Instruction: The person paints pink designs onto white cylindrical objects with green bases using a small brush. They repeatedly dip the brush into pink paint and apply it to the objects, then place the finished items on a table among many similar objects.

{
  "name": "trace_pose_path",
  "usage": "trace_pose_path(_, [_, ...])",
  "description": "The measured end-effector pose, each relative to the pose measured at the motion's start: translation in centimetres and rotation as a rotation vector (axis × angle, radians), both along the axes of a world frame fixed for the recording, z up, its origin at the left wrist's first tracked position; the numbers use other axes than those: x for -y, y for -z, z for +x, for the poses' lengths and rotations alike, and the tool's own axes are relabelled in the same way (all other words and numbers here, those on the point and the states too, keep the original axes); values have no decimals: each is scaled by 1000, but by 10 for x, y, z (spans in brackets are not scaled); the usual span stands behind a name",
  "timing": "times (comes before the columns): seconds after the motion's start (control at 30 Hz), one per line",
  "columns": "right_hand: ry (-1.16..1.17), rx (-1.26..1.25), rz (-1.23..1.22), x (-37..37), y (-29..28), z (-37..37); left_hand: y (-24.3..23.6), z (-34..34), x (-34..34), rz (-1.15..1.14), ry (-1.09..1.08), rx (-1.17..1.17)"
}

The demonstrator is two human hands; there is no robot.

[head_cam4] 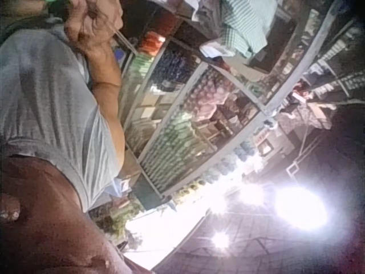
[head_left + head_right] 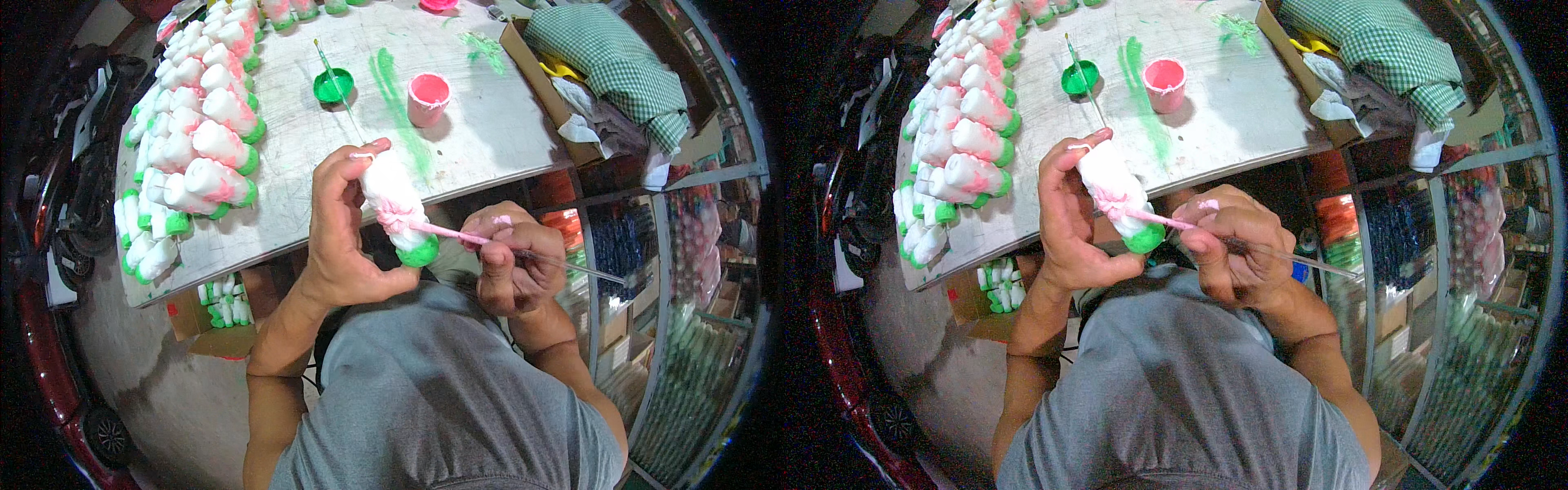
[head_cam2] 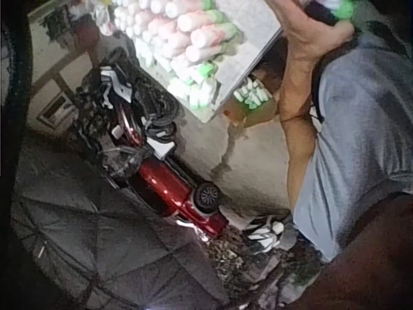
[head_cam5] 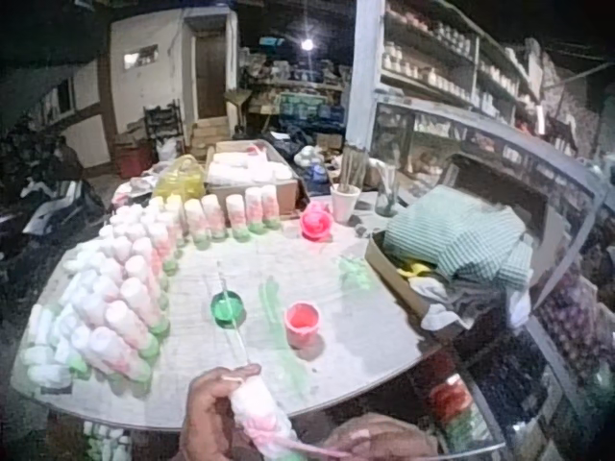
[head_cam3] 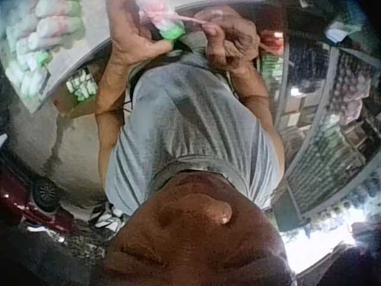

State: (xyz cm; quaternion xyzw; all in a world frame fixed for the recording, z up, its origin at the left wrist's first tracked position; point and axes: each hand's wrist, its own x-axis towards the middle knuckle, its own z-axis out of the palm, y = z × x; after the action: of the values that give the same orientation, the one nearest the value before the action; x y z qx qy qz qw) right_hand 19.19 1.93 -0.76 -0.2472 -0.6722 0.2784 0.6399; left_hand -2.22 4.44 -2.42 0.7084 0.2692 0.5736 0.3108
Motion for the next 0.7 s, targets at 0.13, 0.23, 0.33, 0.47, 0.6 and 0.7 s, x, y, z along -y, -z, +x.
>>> trace_pose_path(0.13, [5,-6,1,1,0,6,1,5,1,-6,1,-14])
trace_pose_path(0.23, [-18,50,-10,2,-3,8,2,7,2,5,-15,-31])
trace_pose_path(0.33, [13,27,-4,1,2,6,4,9,4,-24,-7,-9])
trace_pose_path(0.47, [-10,-7,-8,3,4,9,8,9,3,-10,-7,-25])
trace_pose_path(0.6, [46,20,-37,3,-1,8,7,10,3,0,-9,-30])
trace_pose_path(0.7, [32,-215,-108,-2,2,6,7,11,4,-10,-6,-32])
